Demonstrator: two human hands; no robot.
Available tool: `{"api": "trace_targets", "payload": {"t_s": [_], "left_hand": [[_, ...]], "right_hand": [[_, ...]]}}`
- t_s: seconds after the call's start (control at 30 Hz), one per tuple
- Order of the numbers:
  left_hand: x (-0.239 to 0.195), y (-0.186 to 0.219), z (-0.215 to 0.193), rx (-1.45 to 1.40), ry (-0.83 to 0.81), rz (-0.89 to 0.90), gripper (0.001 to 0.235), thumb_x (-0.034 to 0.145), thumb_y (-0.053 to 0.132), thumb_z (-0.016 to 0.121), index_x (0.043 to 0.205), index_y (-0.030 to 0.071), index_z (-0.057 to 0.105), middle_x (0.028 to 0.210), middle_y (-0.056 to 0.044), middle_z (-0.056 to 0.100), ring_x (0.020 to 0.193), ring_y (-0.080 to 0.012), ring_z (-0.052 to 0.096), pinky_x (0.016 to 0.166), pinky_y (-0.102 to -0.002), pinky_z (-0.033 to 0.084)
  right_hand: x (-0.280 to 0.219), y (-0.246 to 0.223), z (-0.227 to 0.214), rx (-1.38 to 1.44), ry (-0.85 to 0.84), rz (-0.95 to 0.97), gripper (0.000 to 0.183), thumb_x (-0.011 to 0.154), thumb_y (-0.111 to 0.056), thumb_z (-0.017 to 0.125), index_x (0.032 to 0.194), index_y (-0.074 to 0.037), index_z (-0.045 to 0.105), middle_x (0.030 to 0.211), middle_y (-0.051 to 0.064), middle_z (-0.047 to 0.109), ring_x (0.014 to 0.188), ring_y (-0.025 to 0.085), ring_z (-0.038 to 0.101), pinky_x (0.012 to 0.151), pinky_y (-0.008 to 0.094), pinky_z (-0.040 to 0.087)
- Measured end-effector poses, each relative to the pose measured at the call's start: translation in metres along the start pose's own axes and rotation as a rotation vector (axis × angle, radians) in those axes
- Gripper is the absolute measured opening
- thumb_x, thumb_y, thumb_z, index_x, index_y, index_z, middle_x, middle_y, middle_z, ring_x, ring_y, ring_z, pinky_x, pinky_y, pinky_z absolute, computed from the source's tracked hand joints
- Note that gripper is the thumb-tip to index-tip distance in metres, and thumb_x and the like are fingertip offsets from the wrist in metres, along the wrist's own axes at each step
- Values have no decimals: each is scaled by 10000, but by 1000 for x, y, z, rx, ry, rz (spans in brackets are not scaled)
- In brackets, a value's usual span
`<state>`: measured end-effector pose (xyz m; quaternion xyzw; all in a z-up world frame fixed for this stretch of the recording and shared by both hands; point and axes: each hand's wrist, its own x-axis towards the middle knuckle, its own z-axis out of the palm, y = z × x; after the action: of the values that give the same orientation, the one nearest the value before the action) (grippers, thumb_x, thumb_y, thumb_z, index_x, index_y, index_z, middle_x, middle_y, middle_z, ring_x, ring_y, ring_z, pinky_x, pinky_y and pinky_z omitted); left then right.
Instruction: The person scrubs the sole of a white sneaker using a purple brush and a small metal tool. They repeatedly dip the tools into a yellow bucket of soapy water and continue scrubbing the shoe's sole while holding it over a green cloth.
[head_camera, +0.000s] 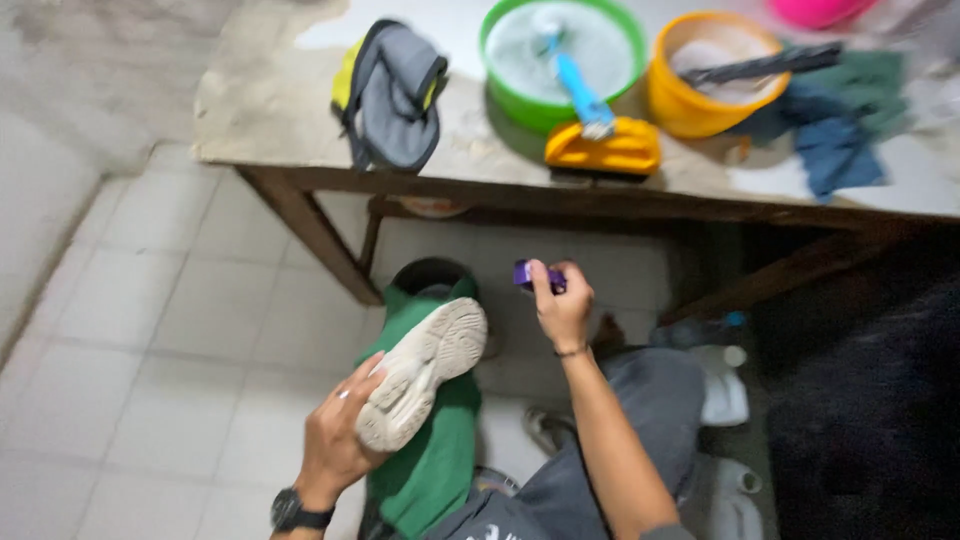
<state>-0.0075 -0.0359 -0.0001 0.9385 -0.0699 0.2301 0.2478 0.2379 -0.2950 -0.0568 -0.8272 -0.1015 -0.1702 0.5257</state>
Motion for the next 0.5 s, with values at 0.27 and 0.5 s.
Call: {"api": "trace_targets", "payload": {"t_s": [0.27, 0.5], "left_hand": [[22, -2, 16, -51, 71, -98, 814, 666, 605, 757, 1336, 194, 547, 1457, -60, 605, 1099, -268, 711, 715, -402, 605], [21, 6, 16, -2, 0, -207, 907, 608, 737, 696, 1343, 227, 548, 1438, -9, 619, 1085, -258, 718, 725, -449, 631]], "right_hand": [[104, -130, -171, -300, 327, -467, 289, 1042, -204, 501, 1186, 46, 496, 1090, 201, 503, 995, 358, 481, 932, 455, 377], [163, -93, -176, -479, 77, -687, 198, 969, -82, 562, 1133, -5, 642, 1095, 182, 609, 1008, 369, 551, 940, 457, 439]]}}
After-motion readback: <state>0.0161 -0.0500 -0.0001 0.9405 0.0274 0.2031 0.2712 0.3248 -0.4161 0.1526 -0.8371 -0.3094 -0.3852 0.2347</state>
